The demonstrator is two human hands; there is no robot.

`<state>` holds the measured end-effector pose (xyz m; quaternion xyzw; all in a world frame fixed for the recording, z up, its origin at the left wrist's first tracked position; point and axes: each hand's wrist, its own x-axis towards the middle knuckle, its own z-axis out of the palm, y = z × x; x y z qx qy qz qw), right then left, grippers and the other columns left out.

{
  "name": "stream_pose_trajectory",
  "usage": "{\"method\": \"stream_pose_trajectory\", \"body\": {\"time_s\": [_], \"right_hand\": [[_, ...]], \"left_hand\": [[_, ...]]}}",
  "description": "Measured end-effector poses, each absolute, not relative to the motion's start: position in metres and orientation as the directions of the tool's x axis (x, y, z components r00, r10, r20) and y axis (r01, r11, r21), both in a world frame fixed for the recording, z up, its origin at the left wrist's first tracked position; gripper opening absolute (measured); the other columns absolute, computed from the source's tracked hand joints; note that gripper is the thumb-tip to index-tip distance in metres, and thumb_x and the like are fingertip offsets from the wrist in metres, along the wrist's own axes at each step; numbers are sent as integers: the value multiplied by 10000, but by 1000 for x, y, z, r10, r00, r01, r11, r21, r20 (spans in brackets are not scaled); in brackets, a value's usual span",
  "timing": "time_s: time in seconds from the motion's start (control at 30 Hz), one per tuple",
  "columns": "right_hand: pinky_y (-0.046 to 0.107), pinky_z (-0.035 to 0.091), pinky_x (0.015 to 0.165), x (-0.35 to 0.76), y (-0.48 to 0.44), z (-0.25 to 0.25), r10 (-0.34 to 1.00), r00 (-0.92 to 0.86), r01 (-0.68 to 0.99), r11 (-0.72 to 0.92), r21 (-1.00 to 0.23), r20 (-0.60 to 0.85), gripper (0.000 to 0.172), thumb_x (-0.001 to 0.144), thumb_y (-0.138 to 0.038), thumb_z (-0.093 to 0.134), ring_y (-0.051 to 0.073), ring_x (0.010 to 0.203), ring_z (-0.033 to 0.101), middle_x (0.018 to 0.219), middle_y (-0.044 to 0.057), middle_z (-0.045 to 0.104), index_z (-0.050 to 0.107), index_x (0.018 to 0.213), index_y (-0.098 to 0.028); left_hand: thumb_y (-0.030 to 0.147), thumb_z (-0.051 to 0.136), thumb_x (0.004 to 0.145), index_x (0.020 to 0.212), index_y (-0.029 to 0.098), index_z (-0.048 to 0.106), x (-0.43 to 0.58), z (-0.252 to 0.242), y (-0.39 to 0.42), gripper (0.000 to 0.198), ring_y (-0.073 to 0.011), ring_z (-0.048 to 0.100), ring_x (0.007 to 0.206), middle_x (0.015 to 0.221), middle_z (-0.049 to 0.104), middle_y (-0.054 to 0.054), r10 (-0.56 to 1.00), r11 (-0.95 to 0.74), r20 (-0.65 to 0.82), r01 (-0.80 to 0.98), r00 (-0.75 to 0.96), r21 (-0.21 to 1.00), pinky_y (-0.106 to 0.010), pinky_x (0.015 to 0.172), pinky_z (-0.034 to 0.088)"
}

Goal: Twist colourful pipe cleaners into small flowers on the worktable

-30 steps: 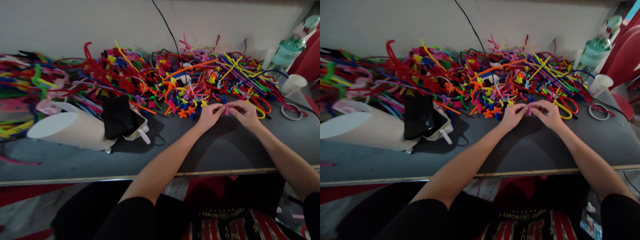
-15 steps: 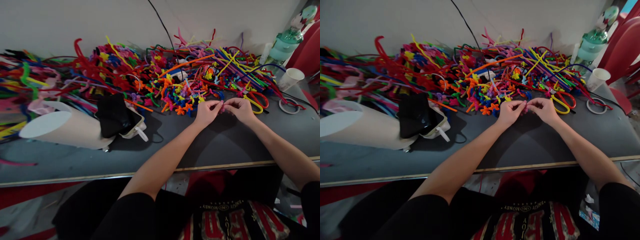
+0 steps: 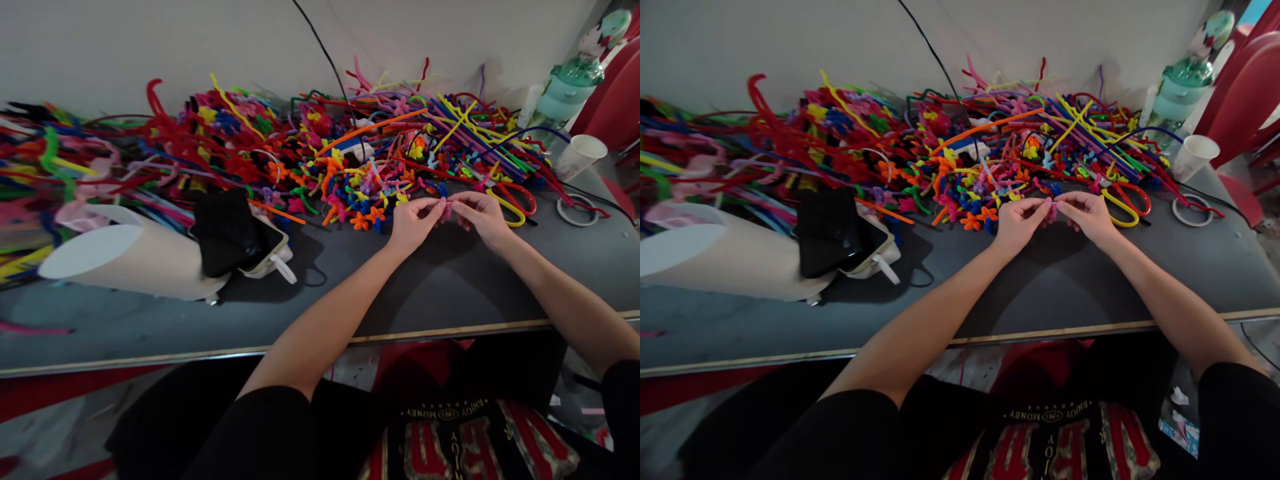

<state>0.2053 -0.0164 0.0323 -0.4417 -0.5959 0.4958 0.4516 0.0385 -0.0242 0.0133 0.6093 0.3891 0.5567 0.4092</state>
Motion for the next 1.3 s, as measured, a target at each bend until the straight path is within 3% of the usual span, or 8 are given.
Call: {"method": "stream_pose_trajectory", "body": {"time_s": [0.17,0.3,0.63,0.8,1.0,1.13,1.3], "right_hand": [[209,352,420,206,-16,31,966,-221,79,154,-985,133,370,716,-496,772,57,490,479,644,1,630,728,853,-154],[212,356,423,208,-15,30,975,-197,62,119,-991,105,349,728,-473,755,62,494,488,656,-2,622,722,876,-159],[204,346,384,211,-7,24,988,-147,30,55,-998,50,326,732,-442,728,67,470,509,657,-6,605,715,903,-164],[199,345,387,213,-6,23,987,-147,51,68,-996,60,327,759,-447,702,60,481,510,682,2,614,720,921,-163],[197,351,384,213,-6,22,986,-157,61,63,-996,53,335,751,-448,705,63,472,506,661,-1,615,717,916,-157],[194,353,381,212,-7,23,987,-153,61,65,-996,55,347,729,-455,719,63,464,500,646,-4,608,715,901,-154],[204,351,382,212,-7,22,986,-156,76,71,-995,59,352,726,-459,721,67,466,499,646,-5,600,714,898,-152]], "left_hand": [[457,685,829,967,141,745,38,9,-21,350,-138,663,603,721,729,-45,963,-232,241,-88,119,969,-244,543,522],[460,533,909,1167,170,688,35,7,-17,417,-149,691,651,882,756,-63,981,-18,65,-249,183,968,-233,515,487],[567,258,975,1243,136,639,34,24,-16,634,-175,717,749,1034,758,-112,950,273,-158,-476,268,836,-234,530,484],[557,216,992,1242,137,642,30,31,-19,649,-191,722,843,1045,750,-104,945,315,-172,-627,279,713,-242,569,514],[602,217,979,1398,221,527,26,34,-24,646,-214,699,980,1188,713,-87,926,352,-104,-735,362,579,-272,674,535],[632,204,970,1406,282,517,27,36,-27,641,-205,685,1022,1361,628,-57,919,332,-44,-707,392,625,-280,710,532],[653,81,965,1338,254,582,27,36,-28,741,-214,673,1055,1469,540,-60,937,227,-26,-549,348,804,-293,715,535]]}}
